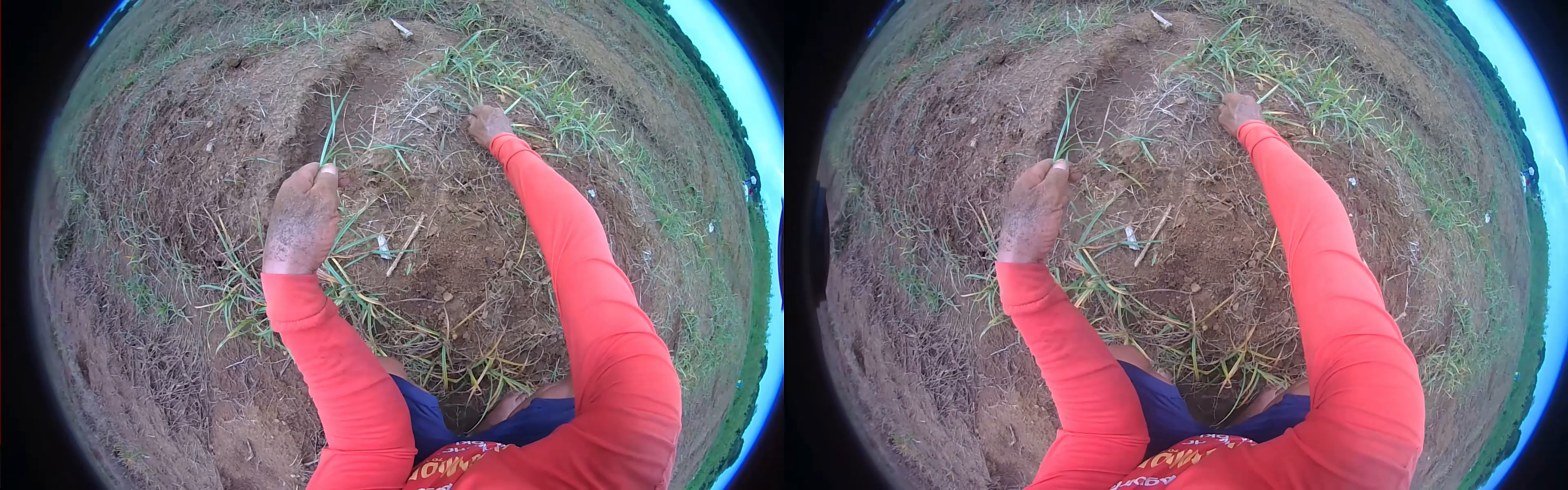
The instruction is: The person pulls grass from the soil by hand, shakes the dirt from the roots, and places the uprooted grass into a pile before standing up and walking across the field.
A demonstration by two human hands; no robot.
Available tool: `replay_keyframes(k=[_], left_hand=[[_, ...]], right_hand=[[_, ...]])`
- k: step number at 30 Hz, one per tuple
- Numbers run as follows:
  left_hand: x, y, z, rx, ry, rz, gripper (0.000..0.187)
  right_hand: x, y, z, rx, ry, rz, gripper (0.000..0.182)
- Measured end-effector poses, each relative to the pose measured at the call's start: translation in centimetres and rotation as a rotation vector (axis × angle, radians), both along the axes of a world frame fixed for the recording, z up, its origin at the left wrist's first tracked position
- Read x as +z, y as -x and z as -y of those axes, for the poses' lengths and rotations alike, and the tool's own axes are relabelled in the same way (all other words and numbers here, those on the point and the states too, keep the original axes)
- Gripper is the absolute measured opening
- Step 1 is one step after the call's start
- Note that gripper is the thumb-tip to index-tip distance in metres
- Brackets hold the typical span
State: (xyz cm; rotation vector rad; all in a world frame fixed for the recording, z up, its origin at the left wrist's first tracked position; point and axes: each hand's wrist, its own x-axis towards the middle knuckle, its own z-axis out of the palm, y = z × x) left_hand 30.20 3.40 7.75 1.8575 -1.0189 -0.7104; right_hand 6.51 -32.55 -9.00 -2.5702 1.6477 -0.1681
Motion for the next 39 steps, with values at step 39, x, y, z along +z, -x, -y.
replay_keyframes(k=[39], left_hand=[[-5.3,-0.3,1.5,-0.092,0.000,0.452,0.029]], right_hand=[[-1.2,0.1,0.4,0.317,0.184,-0.201,0.020]])
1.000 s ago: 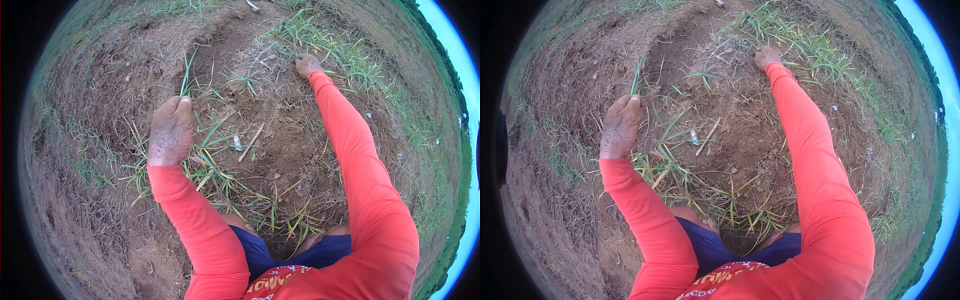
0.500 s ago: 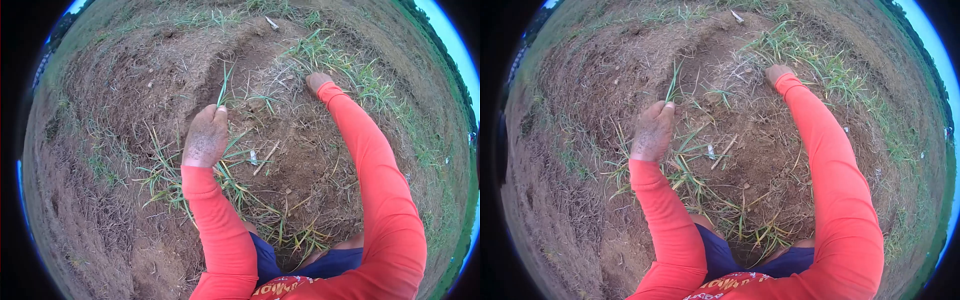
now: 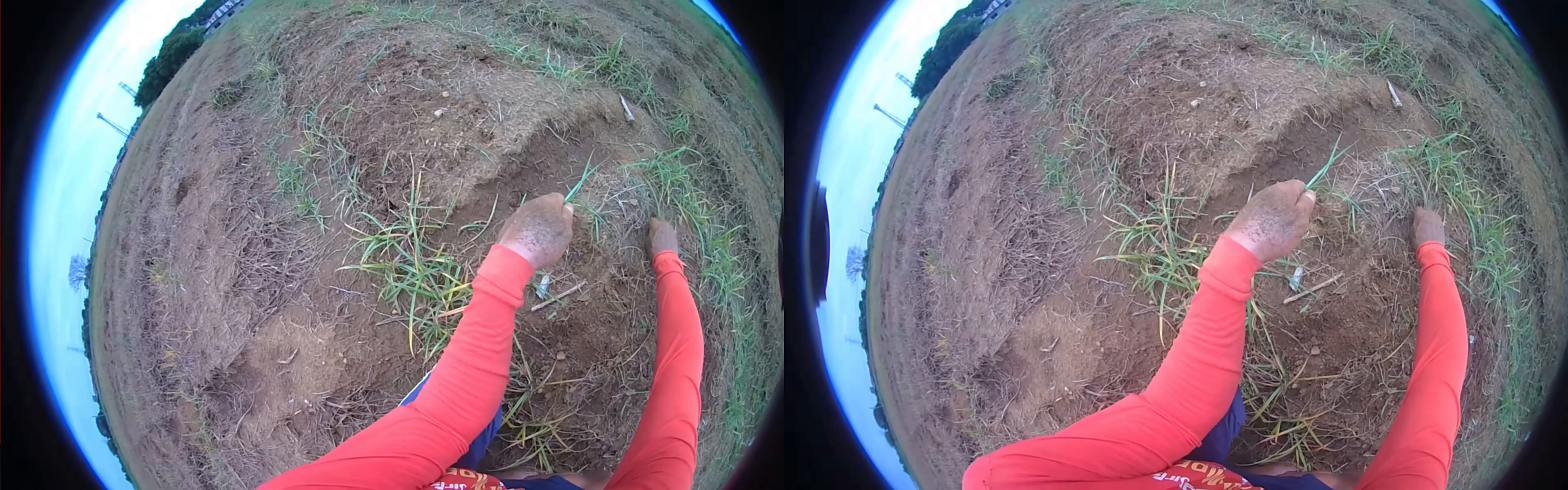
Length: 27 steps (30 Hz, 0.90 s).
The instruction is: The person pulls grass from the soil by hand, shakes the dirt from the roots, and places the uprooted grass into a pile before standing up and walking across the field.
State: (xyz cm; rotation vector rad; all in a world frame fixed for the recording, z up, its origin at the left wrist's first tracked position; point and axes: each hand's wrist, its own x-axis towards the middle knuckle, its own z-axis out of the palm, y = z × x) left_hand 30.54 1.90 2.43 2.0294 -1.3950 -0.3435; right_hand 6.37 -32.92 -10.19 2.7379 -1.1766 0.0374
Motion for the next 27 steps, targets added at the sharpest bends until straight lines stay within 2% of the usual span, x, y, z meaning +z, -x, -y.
replay_keyframes(k=[2,5,6,7,8,9,10,11,13,14,17,18,21,23,27], left_hand=[[0.1,0.4,0.0,0.000,0.034,0.064,0.020],[0.3,0.6,-0.3,-0.077,0.096,0.248,0.022],[2.5,1.2,-1.1,-0.086,0.061,0.258,0.020],[3.1,1.0,-1.6,-0.135,0.060,0.376,0.020],[2.9,1.0,-1.5,-0.230,0.070,0.459,0.019],[2.1,0.5,-1.4,-0.193,0.087,0.423,0.022],[3.6,1.0,-1.7,-0.167,0.078,0.416,0.013],[3.4,0.8,-1.6,-0.156,0.071,0.315,0.011],[3.3,0.7,-1.6,-0.123,0.066,0.114,0.009],[3.6,0.9,-1.3,-0.115,0.045,0.093,0.010],[4.4,1.5,-1.2,-0.113,0.011,0.112,0.020],[5.3,2.2,-1.3,-0.020,-0.048,-0.093,0.030],[6.2,2.6,-2.5,0.055,-0.026,-0.174,0.038],[6.6,2.6,-3.2,0.003,0.001,-0.132,0.035],[7.1,3.4,-3.4,-0.153,0.047,0.064,0.030]], right_hand=[[0.4,0.7,-0.8,0.009,0.042,0.037,0.019],[-1.0,0.4,-1.4,0.049,0.072,0.114,0.017],[-1.8,0.2,-0.9,0.052,0.058,0.122,0.017],[-2.6,2.0,-0.3,0.027,0.040,0.110,0.016],[-0.7,1.7,-2.5,0.033,0.027,0.121,0.016],[-0.5,1.9,-3.7,0.012,0.068,0.155,0.017],[-0.1,1.8,-4.5,0.038,0.129,0.172,0.017],[-1.0,1.9,-3.7,0.000,0.157,0.147,0.016],[-0.1,1.5,-4.2,-0.073,0.141,0.089,0.017],[-0.1,1.6,-4.2,-0.094,0.113,0.077,0.018],[0.0,0.9,-4.0,-0.119,0.110,0.087,0.018],[0.0,1.2,-4.6,-0.131,0.114,0.086,0.018],[0.1,2.0,-5.4,-0.095,0.115,0.078,0.018],[0.2,2.9,-6.1,-0.088,0.091,0.118,0.017],[4.5,5.3,-7.3,-0.148,0.073,0.198,0.016]])
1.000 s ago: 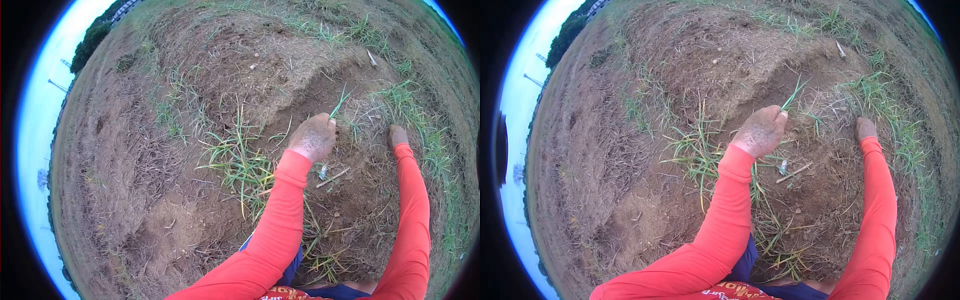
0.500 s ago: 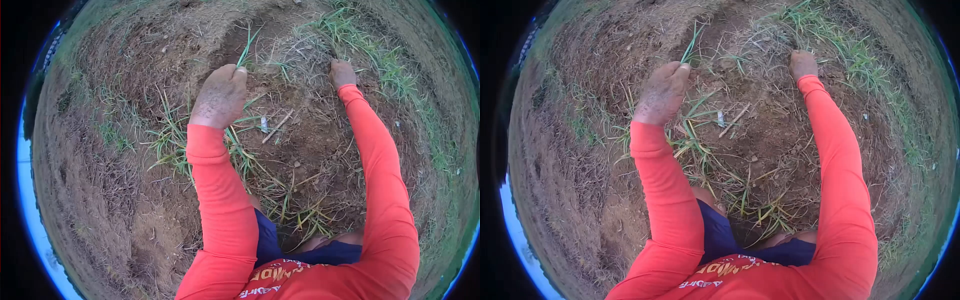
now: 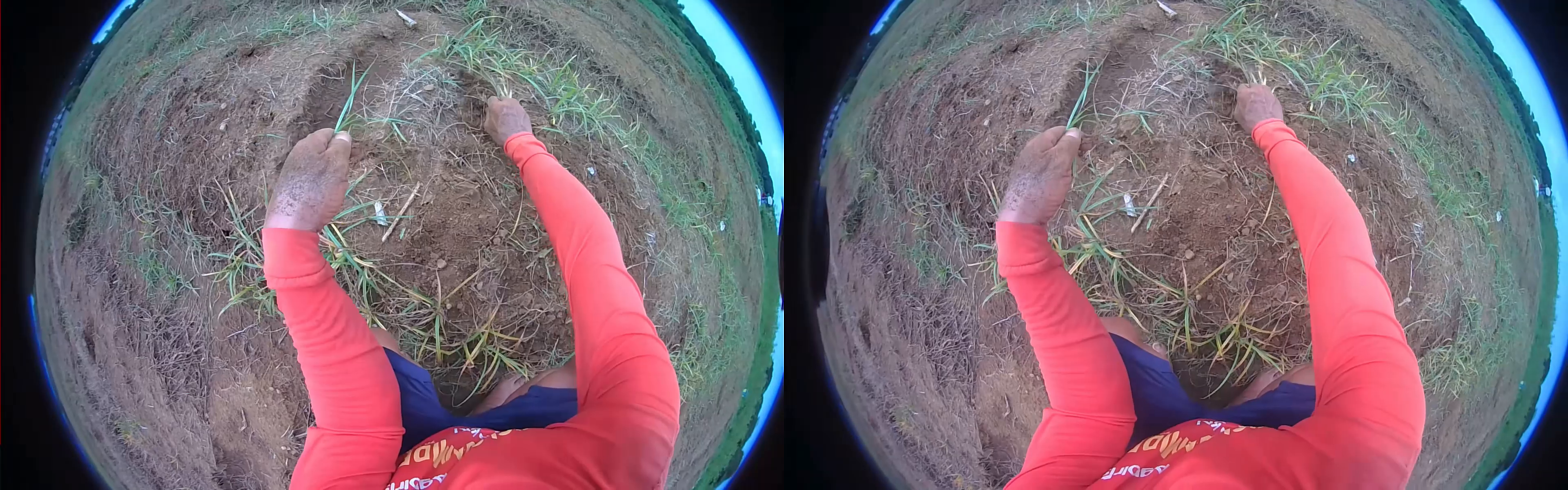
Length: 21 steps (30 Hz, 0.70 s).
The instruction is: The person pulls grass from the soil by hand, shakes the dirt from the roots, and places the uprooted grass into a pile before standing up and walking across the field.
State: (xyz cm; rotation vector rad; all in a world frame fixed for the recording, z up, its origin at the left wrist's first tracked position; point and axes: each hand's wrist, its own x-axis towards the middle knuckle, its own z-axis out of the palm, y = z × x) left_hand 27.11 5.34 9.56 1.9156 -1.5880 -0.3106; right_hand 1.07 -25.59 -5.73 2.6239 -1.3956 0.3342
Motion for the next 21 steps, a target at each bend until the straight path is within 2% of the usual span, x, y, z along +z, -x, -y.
replay_keyframes(k=[1,4,7,10,13,15,17,19,21], left_hand=[[0.4,0.5,0.6,0.120,-0.173,-0.242,0.023],[-1.0,0.4,0.8,-0.141,0.061,0.377,0.018],[0.7,2.1,0.7,-0.026,-0.088,0.031,0.018],[0.7,2.4,1.0,-0.029,-0.099,-0.003,0.018],[0.2,2.4,1.3,-0.068,-0.050,0.019,0.023],[-0.1,2.2,1.6,0.003,-0.086,-0.132,0.030],[0.3,2.1,1.8,0.058,-0.113,-0.260,0.037],[0.9,2.6,1.4,0.072,-0.170,-0.356,0.044],[-1.0,2.4,1.0,0.028,-0.073,-0.244,0.046]], right_hand=[[1.4,0.7,0.2,-0.025,-0.018,0.012,0.016],[4.5,2.7,0.7,-0.083,-0.017,0.050,0.020],[7.6,4.9,2.2,-0.093,0.044,0.061,0.023],[11.8,6.1,2.5,-0.043,0.090,0.043,0.024],[16.5,6.2,2.0,-0.017,0.180,0.135,0.029],[19.2,5.9,1.3,-0.057,0.143,0.170,0.035],[16.6,3.9,1.0,-0.154,0.081,0.247,0.035],[12.7,5.7,-0.1,-0.204,0.007,0.260,0.035],[11.3,6.5,0.0,-0.131,-0.031,0.220,0.035]])
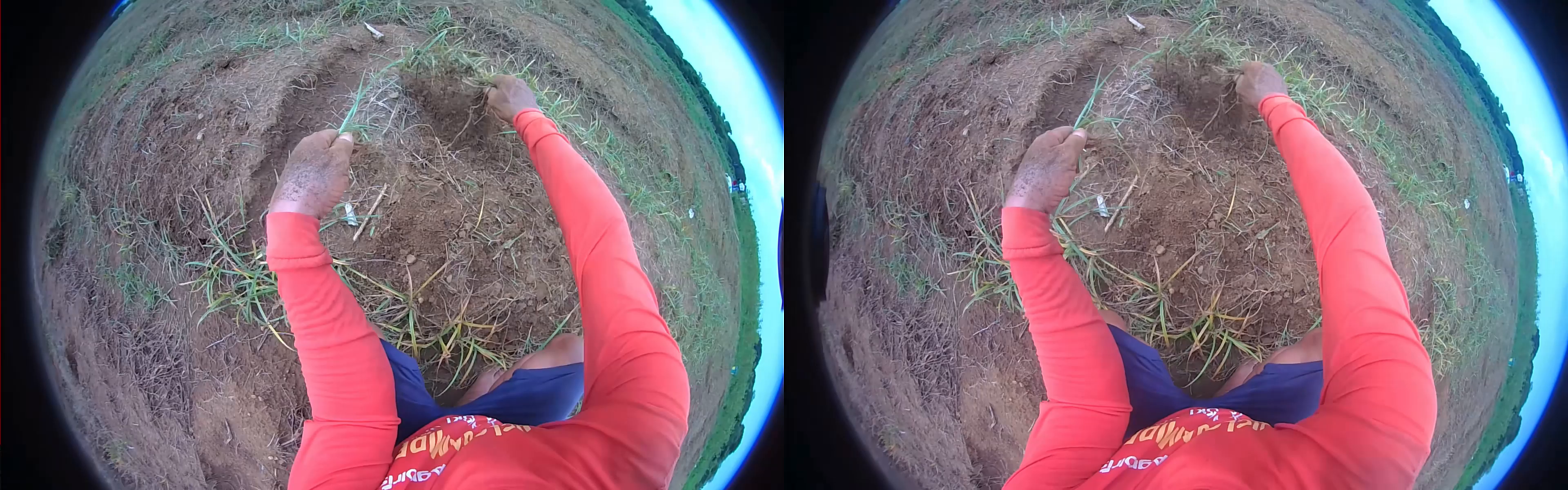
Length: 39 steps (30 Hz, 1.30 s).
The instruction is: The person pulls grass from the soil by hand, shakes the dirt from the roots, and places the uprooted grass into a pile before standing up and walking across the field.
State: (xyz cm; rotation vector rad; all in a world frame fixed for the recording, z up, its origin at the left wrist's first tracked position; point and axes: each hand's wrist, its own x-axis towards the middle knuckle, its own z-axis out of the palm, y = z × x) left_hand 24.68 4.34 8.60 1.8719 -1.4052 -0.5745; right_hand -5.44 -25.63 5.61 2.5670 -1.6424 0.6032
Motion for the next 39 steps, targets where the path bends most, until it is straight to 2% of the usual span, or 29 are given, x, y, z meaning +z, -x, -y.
replay_keyframes(k=[1,2,5,6,9,10,11,13,14,17,18,21,23,25,26,27,29,30,31,32,33,34,37,38,39], left_hand=[[-0.6,-0.9,0.2,0.012,0.067,0.066,0.047],[1.4,-0.6,-0.2,0.033,-0.059,-0.070,0.048],[2.6,0.0,-0.2,0.095,-0.091,-0.192,0.048],[1.8,0.1,0.1,0.105,-0.035,-0.202,0.049],[-0.7,-0.3,1.4,0.025,0.024,-0.109,0.051],[-1.3,-0.6,1.6,-0.001,-0.043,-0.162,0.044],[-0.3,-1.4,1.2,0.085,-0.036,-0.274,0.041],[1.6,1.0,0.1,0.104,-0.109,-0.488,0.035],[1.3,0.9,0.5,0.112,-0.086,-0.527,0.027],[-1.6,0.7,2.4,0.112,-0.023,-0.641,0.026],[-1.8,0.8,2.7,0.113,-0.013,-0.613,0.023],[-1.5,1.6,2.8,0.084,-0.008,-0.567,0.024],[-1.2,2.0,3.2,0.084,0.001,-0.535,0.025],[-1.4,2.8,3.6,0.067,0.001,-0.540,0.025],[-1.6,3.0,3.7,0.051,-0.008,-0.557,0.025],[-2.1,3.1,3.3,0.045,-0.010,-0.576,0.024],[-2.1,3.0,4.2,0.057,-0.005,-0.550,0.029],[-2.0,3.3,4.1,0.038,-0.020,-0.551,0.032],[-1.7,3.8,4.3,0.017,-0.024,-0.554,0.035],[-3.2,3.9,5.4,-0.028,0.097,-0.469,0.038],[-3.1,4.6,6.1,-0.017,0.084,-0.468,0.040],[-3.0,5.3,6.6,-0.002,0.069,-0.467,0.044],[-0.9,8.3,6.0,-0.036,0.001,-0.567,0.054],[0.0,9.5,5.6,-0.058,-0.025,-0.617,0.058],[0.2,10.4,5.5,-0.088,0.004,-0.541,0.059]], right_hand=[[0.5,-1.6,1.4,0.068,0.004,-0.011,0.035],[2.2,-1.8,0.7,0.033,-0.070,-0.012,0.038],[6.5,-2.1,-0.9,-0.066,-0.177,-0.100,0.037],[5.6,-2.2,-0.7,-0.079,-0.123,-0.073,0.037],[-3.6,-1.0,-0.1,-0.172,-0.327,-0.391,0.040],[-3.4,-0.7,0.7,-0.116,-0.331,-0.251,0.046],[-1.4,-3.2,2.1,-0.019,-0.307,-0.180,0.047],[0.9,0.2,-1.2,0.020,-0.341,-0.012,0.048],[3.3,0.0,-2.4,0.026,-0.362,-0.075,0.050],[6.0,1.7,-3.7,0.222,-0.188,0.061,0.046],[6.8,2.1,-4.7,0.215,-0.224,0.152,0.048],[8.5,3.1,-7.6,0.082,-0.660,0.563,0.049],[3.9,4.8,-6.1,-0.021,-0.633,0.436,0.053],[-3.4,7.0,-4.4,-0.194,-0.360,-0.214,0.057],[-5.6,8.5,-4.6,-0.202,-0.383,-0.305,0.059],[-5.8,9.6,-7.9,-0.148,-0.451,-0.125,0.058],[-1.6,10.1,-8.3,0.028,-0.464,0.240,0.055],[-1.8,10.6,-8.1,0.137,-0.378,0.371,0.043],[-1.1,11.4,-8.4,0.120,-0.506,0.448,0.039],[2.2,11.0,-10.4,0.106,-0.628,0.523,0.035],[3.9,10.9,-12.0,0.086,-0.757,0.598,0.031],[3.8,11.2,-12.4,0.128,-0.771,0.703,0.023],[4.9,11.8,-14.2,0.232,-0.675,0.658,0.022],[5.6,11.5,-15.5,0.196,-0.665,0.613,0.022],[5.7,11.4,-16.4,0.207,-0.640,0.596,0.023]])
